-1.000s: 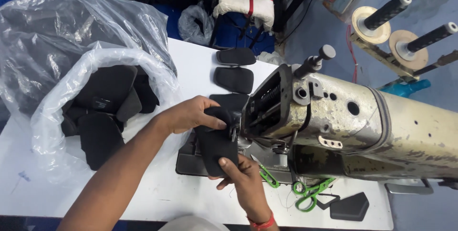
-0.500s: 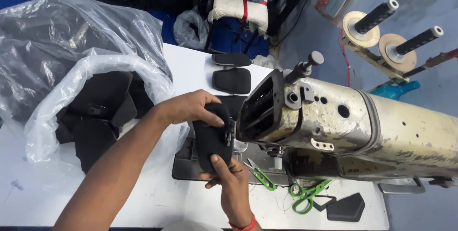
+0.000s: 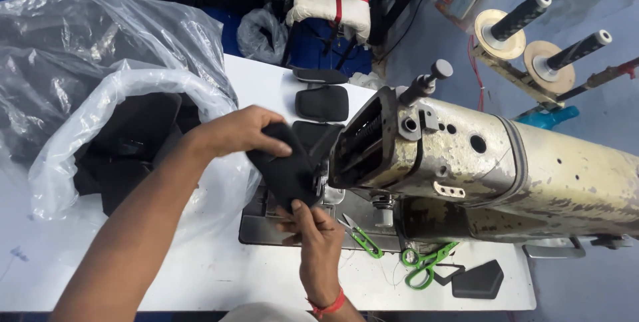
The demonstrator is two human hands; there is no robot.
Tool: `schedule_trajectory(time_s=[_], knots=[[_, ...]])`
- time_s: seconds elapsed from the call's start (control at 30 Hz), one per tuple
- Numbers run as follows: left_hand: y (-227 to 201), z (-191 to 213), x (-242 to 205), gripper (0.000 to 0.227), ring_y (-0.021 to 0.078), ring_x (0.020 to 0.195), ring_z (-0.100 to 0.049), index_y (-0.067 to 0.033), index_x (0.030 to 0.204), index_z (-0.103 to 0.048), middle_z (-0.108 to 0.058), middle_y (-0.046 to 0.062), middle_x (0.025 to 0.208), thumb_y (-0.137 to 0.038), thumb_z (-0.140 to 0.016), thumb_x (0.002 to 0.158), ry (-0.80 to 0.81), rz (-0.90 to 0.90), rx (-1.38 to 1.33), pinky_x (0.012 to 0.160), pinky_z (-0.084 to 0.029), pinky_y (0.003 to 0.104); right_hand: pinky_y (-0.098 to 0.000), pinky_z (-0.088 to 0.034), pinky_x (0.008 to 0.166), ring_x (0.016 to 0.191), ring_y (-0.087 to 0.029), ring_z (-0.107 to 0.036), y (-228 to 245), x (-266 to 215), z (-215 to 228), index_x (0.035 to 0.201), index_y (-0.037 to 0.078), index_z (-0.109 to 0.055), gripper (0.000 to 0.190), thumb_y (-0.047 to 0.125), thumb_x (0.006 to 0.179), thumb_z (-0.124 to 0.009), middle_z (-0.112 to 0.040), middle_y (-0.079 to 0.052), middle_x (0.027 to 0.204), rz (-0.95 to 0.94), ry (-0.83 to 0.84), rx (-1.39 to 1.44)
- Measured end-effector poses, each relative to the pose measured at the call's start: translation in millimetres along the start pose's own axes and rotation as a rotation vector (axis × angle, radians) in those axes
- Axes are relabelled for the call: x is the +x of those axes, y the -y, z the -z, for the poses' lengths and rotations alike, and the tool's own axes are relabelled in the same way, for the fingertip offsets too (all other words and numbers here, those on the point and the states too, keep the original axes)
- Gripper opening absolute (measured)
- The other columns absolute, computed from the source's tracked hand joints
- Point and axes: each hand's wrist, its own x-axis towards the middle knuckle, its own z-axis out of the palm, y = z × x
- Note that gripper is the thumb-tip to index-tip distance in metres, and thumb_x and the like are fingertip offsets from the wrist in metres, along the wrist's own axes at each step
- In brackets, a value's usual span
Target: Inspecting and aligning black shoe upper components at a sewing workstation in a manufacturing environment.
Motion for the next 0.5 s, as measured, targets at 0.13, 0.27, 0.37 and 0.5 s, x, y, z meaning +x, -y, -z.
schedule_trajectory(time_s=[0.13,0.27,0.37,0.5], knots=[[0,-10,-41,0.044,0.0127,0.084,-0.07,0.0004,0.113,-0.075,-0.077,0.006,0.094,-0.018,-0.086,0.074,-0.053,0.094,-0.022,0.079,-0.058,0.03,-0.027,-0.053,0.052,0.066,-0.017,-0.076,15,-6,7,0.09,0.0,-0.077,0.028,0.026,0.095,-0.067,-0.082,-0.014,0.084,0.032,-0.016,-0.032],[7,-18,-61,0.047,0.0103,0.093,-0.07,-0.002,0.117,-0.074,-0.079,0.004,0.101,-0.018,-0.084,0.075,-0.06,0.091,-0.084,0.088,-0.055,0.028,-0.027,-0.053,0.054,0.066,-0.017,-0.075,15,-8,4,0.09,0.0,-0.077,0.031,0.028,0.095,-0.066,-0.08,-0.013,0.079,0.008,-0.04,-0.023],[22,-20,-64,0.047,0.0111,0.093,-0.071,-0.0021,0.118,-0.074,-0.078,0.004,0.101,-0.018,-0.084,0.075,-0.087,0.111,-0.122,0.089,-0.056,0.028,-0.0275,-0.054,0.056,0.066,-0.016,-0.075,10,-5,0,0.087,-0.001,-0.075,0.032,0.029,0.096,-0.066,-0.079,-0.011,0.078,0.014,-0.016,0.012],[48,-33,-74,0.048,0.0114,0.094,-0.07,0.0019,0.118,-0.073,-0.077,0.005,0.102,-0.02,-0.085,0.077,-0.025,0.147,-0.26,0.088,-0.055,0.028,-0.0274,-0.055,0.059,0.066,-0.015,-0.072,1,-3,1,0.087,-0.001,-0.074,0.029,0.026,0.097,-0.067,-0.075,-0.01,0.075,0.04,-0.007,0.034]])
